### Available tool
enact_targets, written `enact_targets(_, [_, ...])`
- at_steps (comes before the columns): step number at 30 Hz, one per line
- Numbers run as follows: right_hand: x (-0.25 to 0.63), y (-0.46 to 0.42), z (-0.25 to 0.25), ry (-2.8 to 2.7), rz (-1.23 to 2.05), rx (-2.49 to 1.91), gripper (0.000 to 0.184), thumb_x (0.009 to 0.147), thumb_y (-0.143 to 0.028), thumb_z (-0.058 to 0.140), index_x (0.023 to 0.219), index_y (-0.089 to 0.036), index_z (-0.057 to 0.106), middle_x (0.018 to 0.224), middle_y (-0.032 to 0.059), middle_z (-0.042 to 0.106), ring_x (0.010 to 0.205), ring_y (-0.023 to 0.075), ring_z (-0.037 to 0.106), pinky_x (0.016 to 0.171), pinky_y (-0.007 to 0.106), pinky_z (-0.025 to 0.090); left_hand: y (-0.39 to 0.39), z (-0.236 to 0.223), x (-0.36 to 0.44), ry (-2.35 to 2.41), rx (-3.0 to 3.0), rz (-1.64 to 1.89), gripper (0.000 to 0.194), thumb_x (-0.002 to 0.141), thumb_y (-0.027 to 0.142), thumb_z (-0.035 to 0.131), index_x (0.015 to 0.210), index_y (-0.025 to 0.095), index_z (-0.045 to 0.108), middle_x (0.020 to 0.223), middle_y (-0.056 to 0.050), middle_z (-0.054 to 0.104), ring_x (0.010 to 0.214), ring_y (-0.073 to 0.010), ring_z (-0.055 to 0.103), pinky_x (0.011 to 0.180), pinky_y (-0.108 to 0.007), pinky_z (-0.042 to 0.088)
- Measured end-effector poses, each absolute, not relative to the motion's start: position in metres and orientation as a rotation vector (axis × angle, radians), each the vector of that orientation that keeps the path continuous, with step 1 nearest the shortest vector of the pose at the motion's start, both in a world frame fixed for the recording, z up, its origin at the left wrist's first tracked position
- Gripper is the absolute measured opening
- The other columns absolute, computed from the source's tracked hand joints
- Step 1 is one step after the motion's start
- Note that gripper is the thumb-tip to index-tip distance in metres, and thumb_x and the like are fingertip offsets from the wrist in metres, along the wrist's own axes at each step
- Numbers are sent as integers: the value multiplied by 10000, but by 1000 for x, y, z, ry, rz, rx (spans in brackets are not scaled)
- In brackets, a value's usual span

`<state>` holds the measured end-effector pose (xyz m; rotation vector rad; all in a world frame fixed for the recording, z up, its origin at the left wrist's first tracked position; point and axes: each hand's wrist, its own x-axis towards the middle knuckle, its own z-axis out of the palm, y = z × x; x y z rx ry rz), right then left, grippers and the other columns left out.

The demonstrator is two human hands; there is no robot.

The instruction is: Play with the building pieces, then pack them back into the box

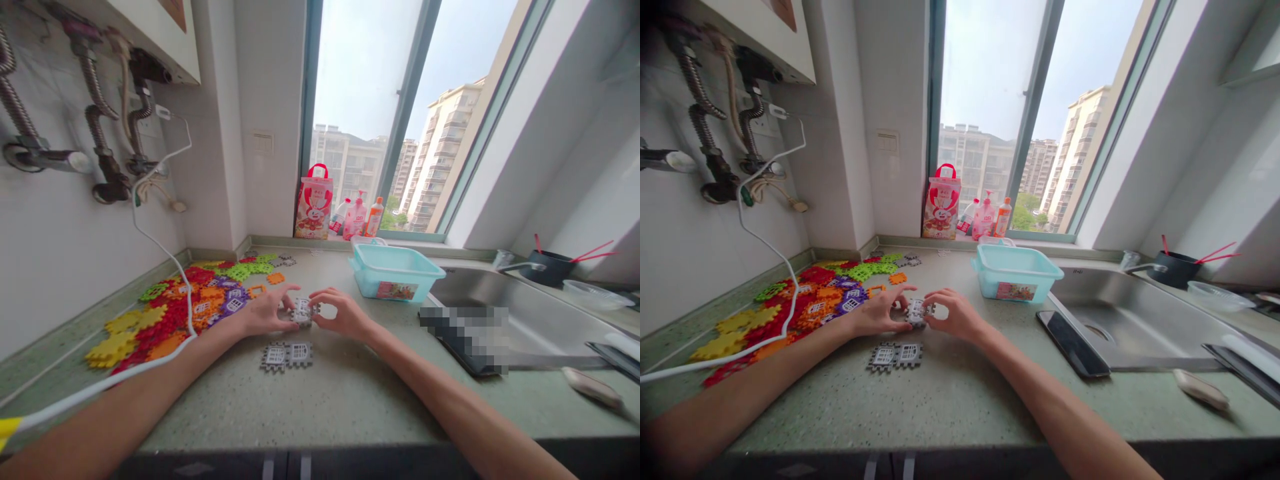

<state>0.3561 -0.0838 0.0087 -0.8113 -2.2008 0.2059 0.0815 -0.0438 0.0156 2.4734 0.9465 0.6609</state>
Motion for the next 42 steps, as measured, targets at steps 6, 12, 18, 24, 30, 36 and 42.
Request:
enact_targets(6, [352, -85, 5, -2315, 365, -863, 206, 890, -217, 795, 1092, -242, 770, 1197, 57, 775, 1104, 214, 714, 1033, 356, 521, -47, 12, 86, 957, 2470, 703, 981, 721, 448, 898, 1559, 244, 430, 1064, -50, 774, 919, -241, 732, 864, -359, 551])
enact_targets(12, [355, -87, 6, -2369, 311, -970, 295, 879, -230, 809, 1166, -262, 752, 1152, 49, 777, 1114, 229, 689, 1021, 360, 510, -44, 11, 82, 929, 2488, 691, 941, 758, 489, 888, 1561, 252, 461, 1127, -67, 780, 979, -247, 738, 917, -374, 555])
enact_targets(18, [349, -93, 11, -2375, 197, -1075, 348, 805, -205, 829, 1140, -265, 758, 1000, 32, 756, 933, 206, 687, 880, 307, 519, -45, 11, 82, 895, 2509, 673, 910, 785, 535, 861, 1560, 265, 467, 1156, -73, 778, 1006, -250, 735, 909, -367, 563])
enact_targets(24, [348, -96, 11, -2346, 199, -1094, 350, 814, -266, 848, 1151, -263, 757, 975, 28, 739, 923, 203, 680, 879, 305, 510, -39, 6, 81, 875, 2518, 674, 890, 799, 549, 852, 1556, 273, 474, 1196, -66, 771, 1061, -254, 737, 950, -373, 556])
enact_targets(30, [347, -94, 9, -2334, 228, -1087, 315, 828, -262, 838, 1130, -250, 751, 970, 22, 746, 907, 197, 675, 867, 302, 506, -35, 1, 82, 845, 2497, 668, 895, 815, 570, 841, 1572, 279, 462, 1236, -70, 774, 1145, -272, 725, 1028, -401, 533])
enact_targets(36, [348, -92, 10, -2385, 93, -1014, 341, 811, -232, 825, 1144, -252, 749, 1030, 47, 757, 969, 219, 680, 923, 329, 526, -44, 11, 85, 842, 2562, 616, 983, 784, 570, 867, 1599, 249, 422, 1326, -103, 736, 1184, -284, 698, 1032, -402, 533])
enact_targets(42, [395, -87, 46, -2215, -519, -1026, 317, 889, -238, 719, 1204, -263, 742, 1256, 91, 728, 1103, 271, 643, 1041, 425, 491, -43, 20, 73, 800, 2674, 632, 767, 961, 619, 664, 1585, 230, 446, 1286, -112, 751, 1085, -244, 724, 1000, -372, 536])
